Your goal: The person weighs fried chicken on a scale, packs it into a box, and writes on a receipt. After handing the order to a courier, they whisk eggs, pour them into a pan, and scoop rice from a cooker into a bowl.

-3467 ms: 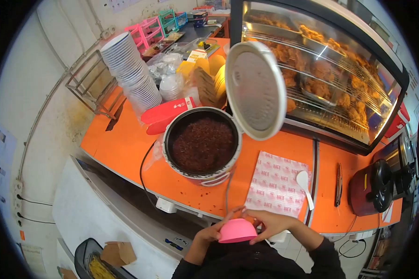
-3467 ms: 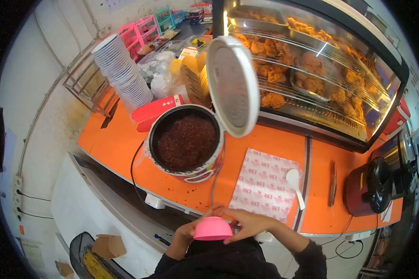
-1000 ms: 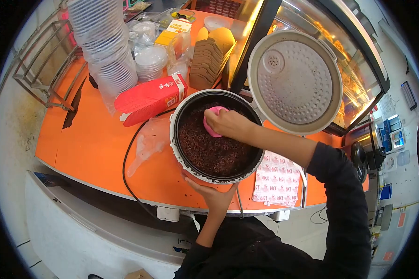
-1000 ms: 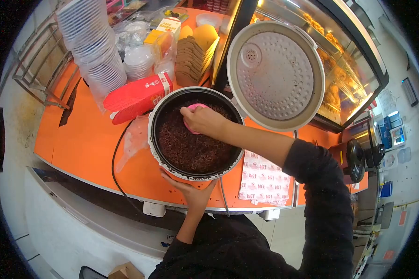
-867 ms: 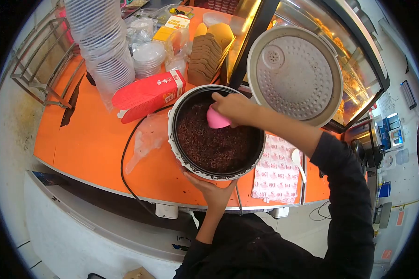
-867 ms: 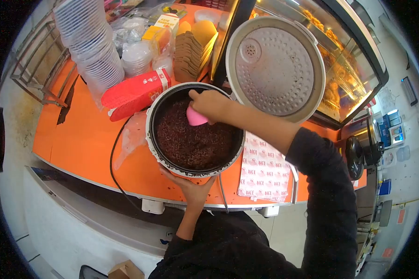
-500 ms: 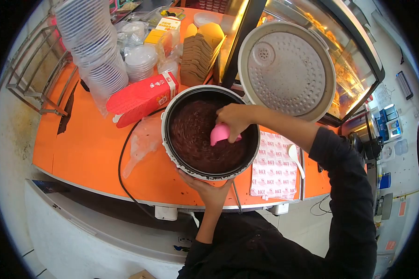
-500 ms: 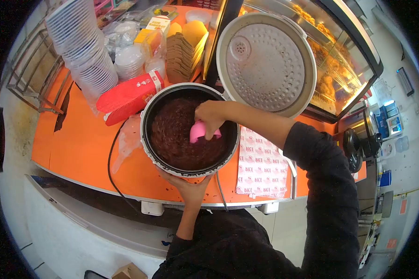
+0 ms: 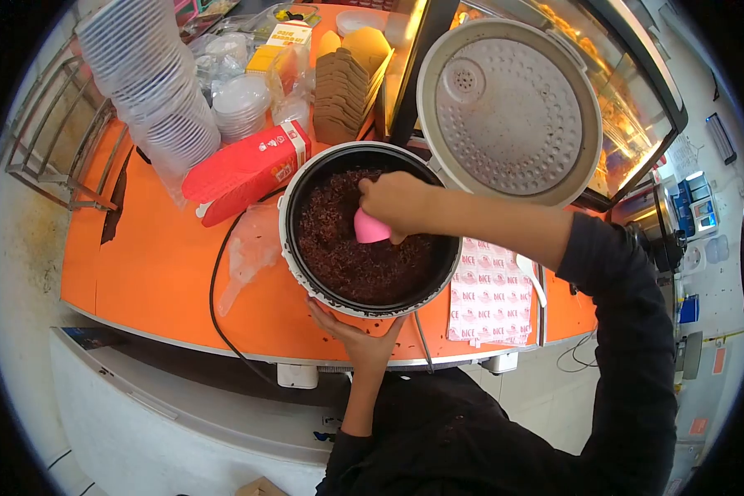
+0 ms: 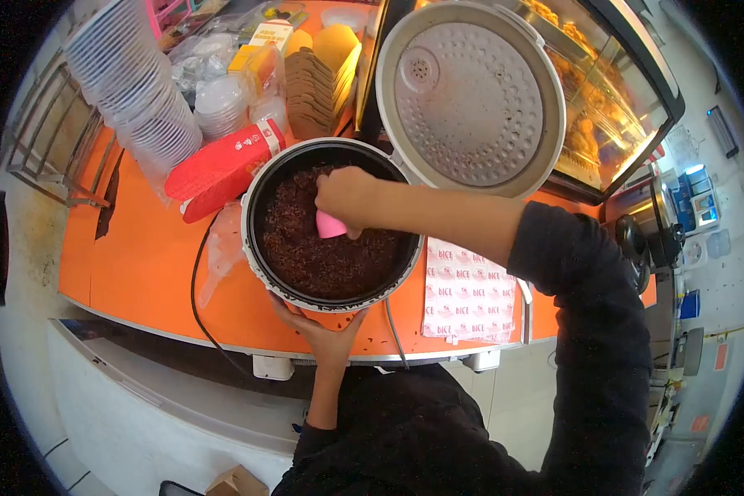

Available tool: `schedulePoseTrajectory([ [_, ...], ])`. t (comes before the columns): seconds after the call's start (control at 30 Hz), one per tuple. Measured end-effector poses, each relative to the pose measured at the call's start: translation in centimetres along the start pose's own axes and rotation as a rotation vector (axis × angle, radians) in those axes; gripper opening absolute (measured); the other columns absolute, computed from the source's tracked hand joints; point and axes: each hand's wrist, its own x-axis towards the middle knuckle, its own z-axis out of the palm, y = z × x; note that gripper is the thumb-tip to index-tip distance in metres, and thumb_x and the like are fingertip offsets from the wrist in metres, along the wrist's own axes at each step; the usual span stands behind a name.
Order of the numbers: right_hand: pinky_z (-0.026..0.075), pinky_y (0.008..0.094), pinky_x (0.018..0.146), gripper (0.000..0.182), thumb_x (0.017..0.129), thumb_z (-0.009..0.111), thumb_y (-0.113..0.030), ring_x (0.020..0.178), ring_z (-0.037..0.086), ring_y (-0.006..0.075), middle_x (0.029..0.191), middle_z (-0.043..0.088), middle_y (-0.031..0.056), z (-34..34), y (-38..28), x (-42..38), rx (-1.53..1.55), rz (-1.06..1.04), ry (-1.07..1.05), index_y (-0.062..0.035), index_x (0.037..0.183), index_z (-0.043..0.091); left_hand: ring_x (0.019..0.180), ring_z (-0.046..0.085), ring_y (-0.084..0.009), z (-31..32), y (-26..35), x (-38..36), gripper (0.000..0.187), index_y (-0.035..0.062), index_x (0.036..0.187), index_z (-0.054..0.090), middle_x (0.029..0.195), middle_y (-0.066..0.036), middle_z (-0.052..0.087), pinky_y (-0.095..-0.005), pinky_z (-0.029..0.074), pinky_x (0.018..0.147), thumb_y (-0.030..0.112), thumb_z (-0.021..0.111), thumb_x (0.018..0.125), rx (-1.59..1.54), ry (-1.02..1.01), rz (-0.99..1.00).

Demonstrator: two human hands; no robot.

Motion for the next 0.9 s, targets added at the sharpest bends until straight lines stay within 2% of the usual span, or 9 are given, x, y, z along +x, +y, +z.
schedulePoseTrajectory([
  [0.13,0.050,0.0380,0.066,0.045,0.046,0.073,-0.026,0.074,0.061,0.0325,0.092,0.057,0.0184,2.6,0.3,-0.5,0.071,-0.045,0.019,0.0019,0.079,0.063,0.130,0.008,-0.0336,0.1,0.6,0.3,0.127,0.0018,0.135,-0.007,0.139,-0.019,0.000,-0.0480,0.011,0.107,0.024,0.085,0.051,0.012,-0.020,-0.045],
  [0.23,0.050,0.0384,0.065,0.042,0.047,0.070,-0.024,0.074,0.060,0.0319,0.083,0.057,0.0194,3.3,1.9,-0.4,0.298,-0.044,-0.032,0.0024,0.079,0.062,0.129,0.006,-0.0408,0.2,0.0,0.2,0.126,-0.0004,0.134,-0.007,0.137,-0.027,0.000,-0.0527,0.012,0.104,0.029,0.085,0.052,0.002,-0.006,-0.007],
  [0.33,0.050,0.0365,0.061,0.038,0.053,0.067,-0.024,0.069,0.062,0.0282,0.070,0.059,0.0166,3.2,2.1,-0.2,0.377,-0.096,0.012,0.0039,0.078,0.062,0.129,0.007,-0.0400,0.3,-0.4,0.1,0.125,-0.0007,0.134,-0.005,0.136,-0.026,0.003,-0.0523,0.015,0.104,0.028,0.085,0.052,-0.018,0.002,-0.004],
  [0.4,0.049,0.0327,0.055,0.036,0.059,0.065,-0.026,0.059,0.062,0.0231,0.062,0.060,0.0128,2.7,1.2,-0.5,0.834,0.035,-0.142,0.0056,0.076,0.061,0.129,0.008,-0.0392,0.4,-0.5,0.1,0.123,-0.0009,0.134,-0.003,0.136,-0.025,0.003,-0.0517,0.017,0.104,0.027,0.085,0.052,-0.008,0.010,0.016],
  [0.5,0.048,0.0292,0.050,0.037,0.064,0.064,-0.028,0.051,0.060,0.0186,0.057,0.060,0.0110,3.6,0.0,0.1,0.993,0.098,-0.137,0.0067,0.074,0.061,0.128,0.010,-0.0379,0.3,-0.7,-0.1,0.121,-0.0015,0.133,0.000,0.135,-0.024,0.005,-0.0508,0.019,0.104,0.025,0.085,0.052,-0.009,0.005,0.012],
  [0.67,0.049,0.0290,0.050,0.041,0.061,0.066,-0.034,0.052,0.061,0.0195,0.057,0.060,0.0134,1.0,0.2,0.1,0.900,0.216,-0.212,0.0061,0.070,0.062,0.128,0.016,-0.0352,-2.1,-0.4,0.7,0.118,0.0001,0.133,0.004,0.136,-0.021,0.009,-0.0500,0.021,0.103,0.022,0.086,0.050,0.005,-0.062,0.002],
  [0.73,0.050,0.0300,0.051,0.043,0.059,0.067,-0.036,0.053,0.061,0.0212,0.057,0.060,0.0142,1.1,0.1,0.4,0.797,0.248,-0.234,0.0059,0.069,0.062,0.126,0.022,-0.0332,-3.6,-0.1,1.4,0.114,0.0022,0.134,0.009,0.136,-0.017,0.016,-0.0490,0.023,0.102,0.020,0.085,0.051,-0.075,-0.111,-0.146],
  [0.83,0.051,0.0345,0.056,0.047,0.055,0.066,-0.039,0.055,0.061,0.0294,0.059,0.059,0.0188,3.2,-0.7,0.8,0.435,0.054,0.101,0.0060,0.065,0.061,0.125,0.025,-0.0316,-4.2,-0.3,2.3,0.109,0.0047,0.135,0.016,0.135,-0.015,0.021,-0.0481,0.029,0.099,0.016,0.084,0.051,-0.077,-0.156,-0.202],
  [0.9,0.051,0.0337,0.055,0.045,0.057,0.066,-0.038,0.056,0.061,0.0275,0.059,0.059,0.0180,3.5,-0.5,1.1,0.584,0.047,0.023,0.0061,0.066,0.061,0.125,0.026,-0.0314,-4.2,0.0,2.3,0.108,0.0049,0.135,0.017,0.135,-0.015,0.022,-0.0475,0.033,0.097,0.015,0.084,0.051,-0.087,-0.149,-0.245],
])
